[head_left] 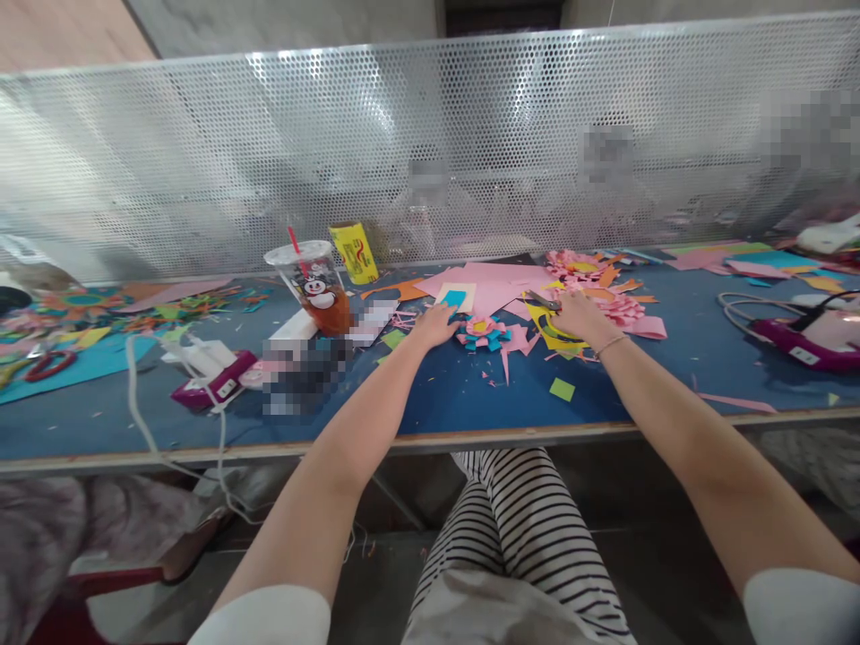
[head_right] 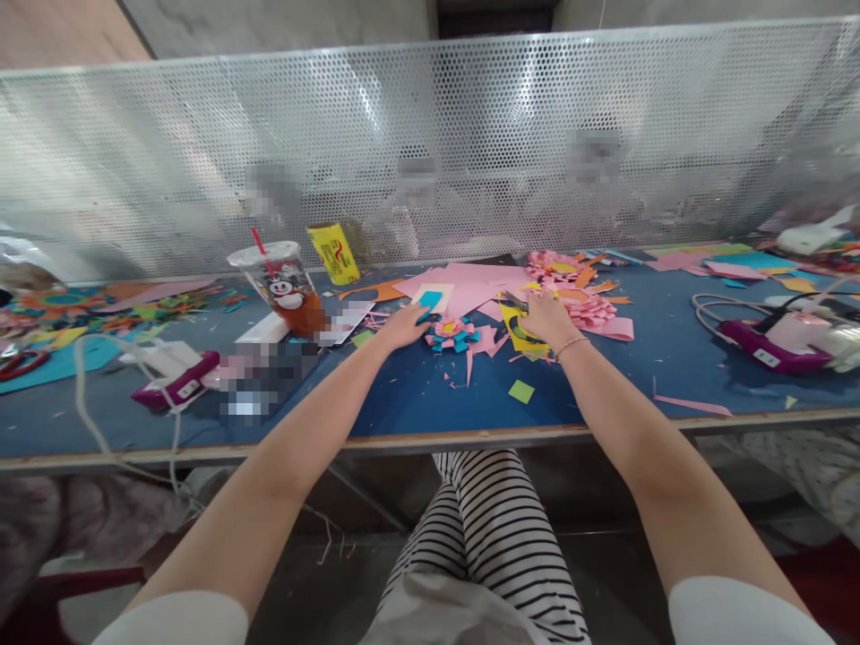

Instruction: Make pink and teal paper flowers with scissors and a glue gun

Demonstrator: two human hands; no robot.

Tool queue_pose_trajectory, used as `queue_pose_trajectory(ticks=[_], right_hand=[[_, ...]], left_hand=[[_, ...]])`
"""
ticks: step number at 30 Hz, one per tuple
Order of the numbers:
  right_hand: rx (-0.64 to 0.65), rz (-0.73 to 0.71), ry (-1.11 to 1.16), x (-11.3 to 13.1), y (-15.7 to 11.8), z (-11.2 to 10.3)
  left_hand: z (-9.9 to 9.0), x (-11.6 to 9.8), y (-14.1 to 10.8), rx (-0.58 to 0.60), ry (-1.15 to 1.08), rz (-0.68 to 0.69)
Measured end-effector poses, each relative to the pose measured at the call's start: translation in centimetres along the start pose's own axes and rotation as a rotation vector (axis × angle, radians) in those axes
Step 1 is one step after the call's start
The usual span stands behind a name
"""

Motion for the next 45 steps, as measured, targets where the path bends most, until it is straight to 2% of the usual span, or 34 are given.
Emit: queue_pose_trajectory(ticks=[3, 5, 8, 13, 16, 20, 22, 24, 26, 36, 40, 43, 45], right_hand=[[0.106, 0.025, 0.003, 0.0, -0.2, 0.3], [0.12, 0.075, -0.006, -0.4, -0.3, 0.1], [0.152, 0.12, -0.006, -0.9, -0.3, 0.2], [0.266, 0.087, 0.028, -1.3, -0.4, 1.2], [0.257, 0.125, 0.049, -1.8, -0.5, 1.3], [0.204, 0.162, 0.028, -2.0, -0.7, 0.7], [0.165, 0.169, 0.015, -1.9, -0.7, 0.3], [0.113, 0.178, 0.015, -1.9, -0.6, -0.2], [0.062, 0.179, 0.023, -1.9, -0.5, -0.7], [-0.2, 0.152, 0.155, -1.3, 0.2, -1.6], [-0.3, 0.072, 0.162, -0.1, 0.1, -1.8], [-0.348, -0.011, 0.174, 0.9, -0.1, -2.2], [-0.384, -0.037, 0.218, 1.3, -0.2, -2.5]], left_hand=[[0.2, 0.1, -0.2, 0.053, 0.032, -0.022], [0.0, 0.1, -0.3, 0.063, 0.074, -0.034], [-1.1, 0.2, -0.6, 0.003, 0.165, -0.093], [-2.4, 1.6, -1.0, -0.059, 0.211, -0.295], [-2.6, 1.9, -1.0, -0.113, 0.207, -0.299], [-1.9, 0.3, -0.7, -0.147, 0.111, -0.064], [-1.1, -0.6, -0.5, -0.094, 0.056, 0.042], [-0.4, -1.0, -0.5, -0.029, 0.034, 0.089], [-0.2, -1.0, -0.4, -0.004, 0.028, 0.085], [-0.6, 0.2, -0.7, -0.038, 0.096, -0.099], [-2.2, -0.1, -1.2, -0.181, 0.147, -0.094], [-4.2, -1.7, -1.9, -0.32, 0.218, -0.03], [-5.2, -3.2, -2.3, -0.349, 0.278, 0.015]])
Point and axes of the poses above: each hand's wrist, its own y-axis towards the middle knuckle, its own z-axis out of the palm, x = y × z, the point moved 8 cm from there along y, towards the middle knuckle, and after that the axes turned 10 degrees about -z, right-handed, at the moved point
